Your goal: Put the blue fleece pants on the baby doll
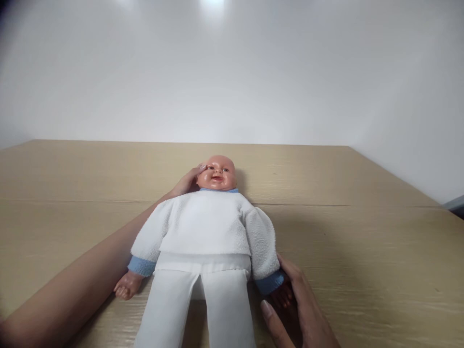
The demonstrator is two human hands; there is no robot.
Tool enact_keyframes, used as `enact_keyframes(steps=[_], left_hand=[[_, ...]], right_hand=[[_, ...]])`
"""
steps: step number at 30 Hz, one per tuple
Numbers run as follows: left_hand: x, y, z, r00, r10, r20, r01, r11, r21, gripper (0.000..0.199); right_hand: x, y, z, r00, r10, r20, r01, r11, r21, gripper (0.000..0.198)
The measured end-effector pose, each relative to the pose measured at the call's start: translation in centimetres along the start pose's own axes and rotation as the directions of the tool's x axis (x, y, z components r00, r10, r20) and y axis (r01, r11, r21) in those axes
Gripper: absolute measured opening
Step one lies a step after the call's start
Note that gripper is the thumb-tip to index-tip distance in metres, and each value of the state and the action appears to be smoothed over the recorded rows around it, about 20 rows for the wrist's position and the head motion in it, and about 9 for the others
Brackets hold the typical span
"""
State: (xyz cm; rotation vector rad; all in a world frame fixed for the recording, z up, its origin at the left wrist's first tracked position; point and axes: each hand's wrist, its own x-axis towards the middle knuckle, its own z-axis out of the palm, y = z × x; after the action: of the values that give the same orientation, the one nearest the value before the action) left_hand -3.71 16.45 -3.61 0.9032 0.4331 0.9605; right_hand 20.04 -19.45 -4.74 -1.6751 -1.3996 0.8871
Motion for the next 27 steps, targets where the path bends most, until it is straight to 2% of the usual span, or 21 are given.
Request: enact_keyframes(steps=[6,13,17,23,27], left_hand=[[-0.2,0.0,0.1,1.000,-0.026,-0.012,0.026,1.000,0.002,0.042],[-0.8,0.3,0.8,1.000,-0.006,0.002,0.006,1.000,0.003,0.049],[-0.6,0.2,0.7,0.999,-0.043,0.010,0.043,0.999,-0.013,0.054],[-0.3,0.2,0.5,0.996,-0.090,0.027,0.091,0.995,-0.028,0.053],[-0.9,0.5,0.9,0.988,-0.136,0.067,0.135,0.991,0.012,0.054]], right_hand=[[0.1,-0.8,0.0,1.000,-0.025,0.004,0.025,0.998,-0.049,0.066],[0.6,-2.6,0.3,1.000,-0.018,-0.010,0.017,0.999,-0.043,0.062],[0.8,-3.3,0.5,0.999,-0.024,-0.021,0.024,0.999,-0.022,0.062],[1.6,-3.2,0.7,0.992,-0.087,-0.088,0.081,0.995,-0.062,0.066],[2.6,-2.4,0.4,0.989,-0.125,-0.083,0.121,0.991,-0.055,0.064]])
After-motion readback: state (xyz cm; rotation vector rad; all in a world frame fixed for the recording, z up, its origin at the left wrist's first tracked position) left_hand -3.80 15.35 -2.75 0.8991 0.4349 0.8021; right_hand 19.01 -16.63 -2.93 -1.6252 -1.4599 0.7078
